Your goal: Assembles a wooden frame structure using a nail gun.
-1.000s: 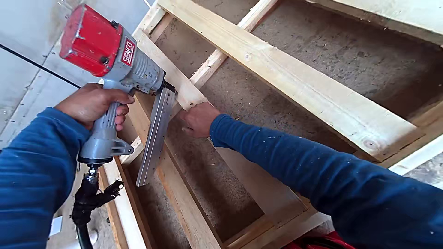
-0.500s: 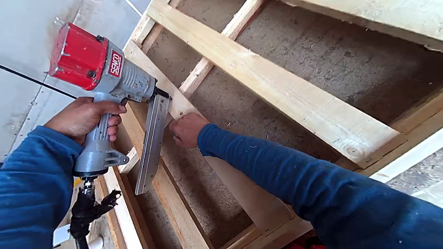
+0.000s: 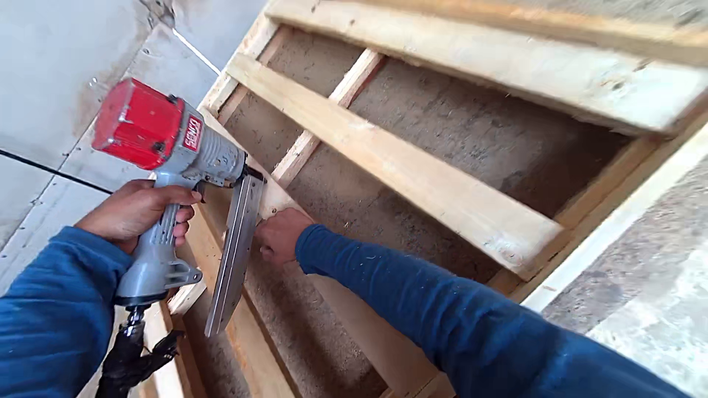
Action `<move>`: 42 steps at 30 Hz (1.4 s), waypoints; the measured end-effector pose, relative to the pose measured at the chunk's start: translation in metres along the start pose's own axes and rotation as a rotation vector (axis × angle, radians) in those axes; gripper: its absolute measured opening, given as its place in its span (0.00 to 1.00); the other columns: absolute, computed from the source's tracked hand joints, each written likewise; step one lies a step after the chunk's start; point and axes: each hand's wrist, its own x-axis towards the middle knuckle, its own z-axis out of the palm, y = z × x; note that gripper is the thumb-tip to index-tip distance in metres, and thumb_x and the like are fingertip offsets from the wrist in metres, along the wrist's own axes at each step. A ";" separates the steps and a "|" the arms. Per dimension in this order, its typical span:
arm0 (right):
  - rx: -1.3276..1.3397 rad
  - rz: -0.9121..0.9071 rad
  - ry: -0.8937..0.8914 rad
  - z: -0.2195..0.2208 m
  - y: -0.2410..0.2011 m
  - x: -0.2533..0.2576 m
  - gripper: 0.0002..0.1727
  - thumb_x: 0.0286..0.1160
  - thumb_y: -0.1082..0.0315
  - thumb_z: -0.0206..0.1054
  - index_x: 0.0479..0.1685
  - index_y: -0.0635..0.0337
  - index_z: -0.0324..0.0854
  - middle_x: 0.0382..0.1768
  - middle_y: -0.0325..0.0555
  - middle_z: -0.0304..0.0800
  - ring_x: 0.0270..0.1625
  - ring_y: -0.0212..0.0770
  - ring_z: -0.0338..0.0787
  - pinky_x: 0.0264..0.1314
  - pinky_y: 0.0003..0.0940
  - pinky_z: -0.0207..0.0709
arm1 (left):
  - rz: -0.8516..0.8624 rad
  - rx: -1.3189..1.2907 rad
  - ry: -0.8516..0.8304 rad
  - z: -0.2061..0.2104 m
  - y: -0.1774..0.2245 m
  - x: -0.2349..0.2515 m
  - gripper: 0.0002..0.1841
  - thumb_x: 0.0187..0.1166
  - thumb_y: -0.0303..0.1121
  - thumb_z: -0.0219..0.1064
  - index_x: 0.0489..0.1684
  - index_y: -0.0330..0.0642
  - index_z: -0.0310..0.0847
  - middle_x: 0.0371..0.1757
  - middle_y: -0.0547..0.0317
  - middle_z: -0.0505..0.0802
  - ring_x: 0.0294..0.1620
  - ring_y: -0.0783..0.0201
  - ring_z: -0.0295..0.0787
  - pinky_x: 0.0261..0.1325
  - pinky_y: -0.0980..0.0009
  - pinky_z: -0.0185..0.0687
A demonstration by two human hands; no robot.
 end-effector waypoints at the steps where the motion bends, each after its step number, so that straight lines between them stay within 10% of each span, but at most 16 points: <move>1: 0.020 0.006 -0.001 -0.002 0.002 -0.002 0.23 0.74 0.44 0.66 0.54 0.52 0.88 0.40 0.47 0.93 0.46 0.51 0.93 0.46 0.58 0.83 | 0.019 -0.010 0.013 0.006 0.004 -0.007 0.09 0.87 0.35 0.60 0.38 0.42 0.78 0.15 0.59 0.76 0.09 0.64 0.74 0.12 0.63 0.82; 5: 0.348 -0.126 -0.130 -0.035 0.030 -0.012 0.20 0.78 0.52 0.72 0.55 0.58 0.88 0.38 0.49 0.93 0.45 0.50 0.92 0.55 0.60 0.82 | 0.061 -0.080 -0.014 0.011 0.035 -0.018 0.09 0.88 0.36 0.58 0.40 0.42 0.78 0.16 0.58 0.78 0.10 0.63 0.76 0.13 0.63 0.83; 13: -0.236 0.038 0.002 -0.127 0.163 -0.056 0.25 0.80 0.39 0.59 0.34 0.53 0.83 0.26 0.48 0.86 0.34 0.55 0.90 0.36 0.61 0.79 | 0.087 -0.127 -0.017 0.055 0.108 0.018 0.10 0.85 0.41 0.61 0.39 0.45 0.79 0.17 0.60 0.79 0.11 0.64 0.78 0.16 0.63 0.85; 30: -0.139 0.003 -0.076 -0.131 0.166 -0.056 0.24 0.80 0.41 0.61 0.43 0.53 0.86 0.32 0.47 0.90 0.39 0.53 0.91 0.38 0.56 0.80 | -0.082 -0.054 -0.057 0.085 0.134 0.038 0.10 0.87 0.35 0.55 0.35 0.45 0.75 0.13 0.61 0.72 0.08 0.65 0.72 0.12 0.64 0.80; 38: -0.058 -0.008 -0.066 -0.126 0.169 -0.057 0.22 0.79 0.43 0.62 0.42 0.52 0.87 0.32 0.46 0.90 0.39 0.51 0.92 0.40 0.56 0.83 | -0.013 -0.131 -0.194 0.059 0.095 0.068 0.12 0.85 0.34 0.56 0.54 0.40 0.80 0.15 0.61 0.75 0.08 0.66 0.73 0.11 0.64 0.80; 42: 0.060 0.007 -0.118 -0.125 0.172 -0.056 0.22 0.83 0.46 0.60 0.47 0.55 0.88 0.39 0.50 0.92 0.46 0.54 0.93 0.46 0.59 0.83 | -0.107 -0.013 0.008 0.080 0.118 0.049 0.09 0.85 0.32 0.54 0.47 0.41 0.81 0.13 0.62 0.71 0.07 0.66 0.69 0.10 0.66 0.77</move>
